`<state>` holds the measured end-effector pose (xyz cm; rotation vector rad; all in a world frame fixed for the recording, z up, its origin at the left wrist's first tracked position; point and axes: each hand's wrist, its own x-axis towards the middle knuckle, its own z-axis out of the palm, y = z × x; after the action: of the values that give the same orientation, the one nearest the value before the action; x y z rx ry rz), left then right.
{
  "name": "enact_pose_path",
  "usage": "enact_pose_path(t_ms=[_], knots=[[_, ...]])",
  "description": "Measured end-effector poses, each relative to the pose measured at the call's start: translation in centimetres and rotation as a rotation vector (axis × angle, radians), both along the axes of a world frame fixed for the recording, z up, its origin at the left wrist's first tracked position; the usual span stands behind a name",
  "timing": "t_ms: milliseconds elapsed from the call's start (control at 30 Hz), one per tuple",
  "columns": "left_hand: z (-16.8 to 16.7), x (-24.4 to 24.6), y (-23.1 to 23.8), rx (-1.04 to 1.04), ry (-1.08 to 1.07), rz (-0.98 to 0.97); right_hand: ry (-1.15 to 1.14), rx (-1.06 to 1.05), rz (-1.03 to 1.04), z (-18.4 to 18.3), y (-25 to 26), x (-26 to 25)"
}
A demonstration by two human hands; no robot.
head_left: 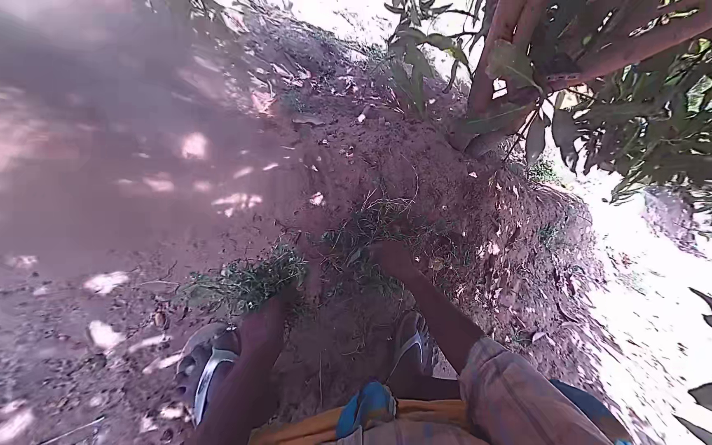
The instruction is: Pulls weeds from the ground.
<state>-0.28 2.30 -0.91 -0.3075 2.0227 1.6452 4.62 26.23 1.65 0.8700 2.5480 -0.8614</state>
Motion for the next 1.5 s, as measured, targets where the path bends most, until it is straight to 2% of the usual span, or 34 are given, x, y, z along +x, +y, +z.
enact_pose_path(t_ms=[100, 167, 200, 267, 400, 467, 533, 600, 767, 867, 967, 1100, 1167, 1267, 1367, 1433, 1500], knots=[[0.1, 0.0, -0.3, 0.030, -0.017, -0.011, 0.379, -0.070, -0.199, 2.7, -0.1, 1.0], [0.6, 0.3, -0.3, 0.067, 0.001, -0.039, 0.534, -0.120, -0.271, 4.8, 0.3, 1.6], [0.9, 0.5, -0.3, 0.097, 0.011, -0.042, 0.539, -0.133, -0.275, 5.5, 0.5, 1.7], [1.0, 0.7, -0.1, 0.161, 0.045, -0.030, 0.384, -0.163, -0.241, 6.2, 0.3, 1.8], [2.0, 0.9, 0.2, 0.179, 0.076, -0.032, 0.030, -0.242, -0.187, 2.1, -1.3, 1.2], [2.4, 0.9, 0.1, 0.163, 0.030, -0.025, 0.013, -0.196, -0.147, -0.8, -2.0, 1.2], [2.9, 0.7, -0.1, 0.146, -0.026, -0.028, 0.112, -0.219, -0.218, -1.7, -3.2, 1.3], [3.3, 0.5, -0.4, 0.143, -0.060, -0.018, 0.299, -0.253, -0.326, -0.2, -3.7, 1.2], [1.3, 0.2, -0.5, 0.235, 0.086, -0.024, 0.785, -0.564, -0.580, 8.6, -2.9, 3.2], [1.6, 0.4, -0.5, 0.247, 0.104, -0.078, 0.881, -0.685, -0.584, 10.6, -3.0, 6.0], [1.7, 0.4, 0.1, 0.346, 0.025, -0.106, 0.848, -0.663, -0.567, 7.8, -4.1, 8.3], [3.4, 1.2, 0.3, 0.586, -0.065, -0.183, 0.681, -0.566, -0.349, 6.4, -7.8, 8.5], [3.8, 1.5, 0.0, 0.609, -0.050, -0.289, 0.567, -0.520, -0.243, 6.1, -9.3, 7.9], [4.1, 1.7, -0.3, 0.424, -0.054, -0.370, 0.465, -0.434, -0.117, 5.3, -11.2, 7.0], [3.6, 1.5, -0.8, 0.182, -0.074, -0.505, 0.364, -0.477, -0.026, 3.5, -11.8, 6.5], [2.1, 1.3, -0.5, 0.105, -0.069, -0.453, 0.249, -0.531, 0.018, 2.1, -11.0, 6.1], [1.6, 1.1, -0.3, 0.070, -0.054, -0.340, 0.119, -0.368, -0.010, 1.3, -9.3, 6.0]])
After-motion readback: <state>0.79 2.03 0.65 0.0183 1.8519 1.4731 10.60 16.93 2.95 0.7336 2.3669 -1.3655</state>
